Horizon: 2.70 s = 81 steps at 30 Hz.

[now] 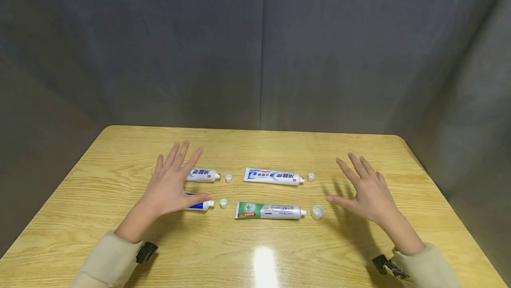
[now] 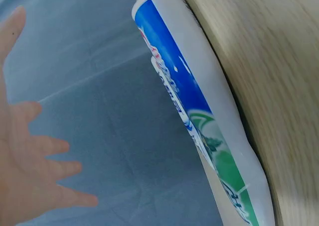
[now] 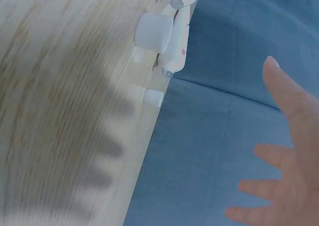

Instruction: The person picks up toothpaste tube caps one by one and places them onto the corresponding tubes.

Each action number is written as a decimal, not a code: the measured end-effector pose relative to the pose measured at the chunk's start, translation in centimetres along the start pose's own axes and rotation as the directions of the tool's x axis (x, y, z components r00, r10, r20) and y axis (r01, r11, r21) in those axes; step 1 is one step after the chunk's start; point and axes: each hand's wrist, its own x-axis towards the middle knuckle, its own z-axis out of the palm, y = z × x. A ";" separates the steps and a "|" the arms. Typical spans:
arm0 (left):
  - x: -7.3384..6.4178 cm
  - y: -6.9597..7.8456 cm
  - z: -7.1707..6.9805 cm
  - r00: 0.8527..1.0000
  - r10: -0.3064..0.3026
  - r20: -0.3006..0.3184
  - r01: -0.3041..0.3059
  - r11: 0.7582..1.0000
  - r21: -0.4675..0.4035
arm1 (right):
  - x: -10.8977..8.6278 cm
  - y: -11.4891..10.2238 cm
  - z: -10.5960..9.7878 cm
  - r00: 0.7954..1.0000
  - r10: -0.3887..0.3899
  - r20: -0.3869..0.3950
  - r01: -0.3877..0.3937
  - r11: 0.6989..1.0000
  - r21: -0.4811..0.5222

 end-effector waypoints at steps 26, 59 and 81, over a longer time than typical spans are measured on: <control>0.5 1.9 0.6 0.984 0.143 -0.103 -0.176 0.836 -0.520 | -0.4 0.4 0.0 0.979 -0.067 0.193 -0.018 0.911 0.411; 2.3 4.7 3.1 0.973 0.224 0.055 -0.105 0.642 -0.759 | 0.2 2.2 4.3 0.885 -0.226 0.408 -0.171 0.658 0.734; 3.4 7.4 4.8 0.947 0.286 0.144 -0.061 0.603 -0.795 | 0.1 1.5 5.1 0.862 -0.212 0.459 -0.261 0.592 0.762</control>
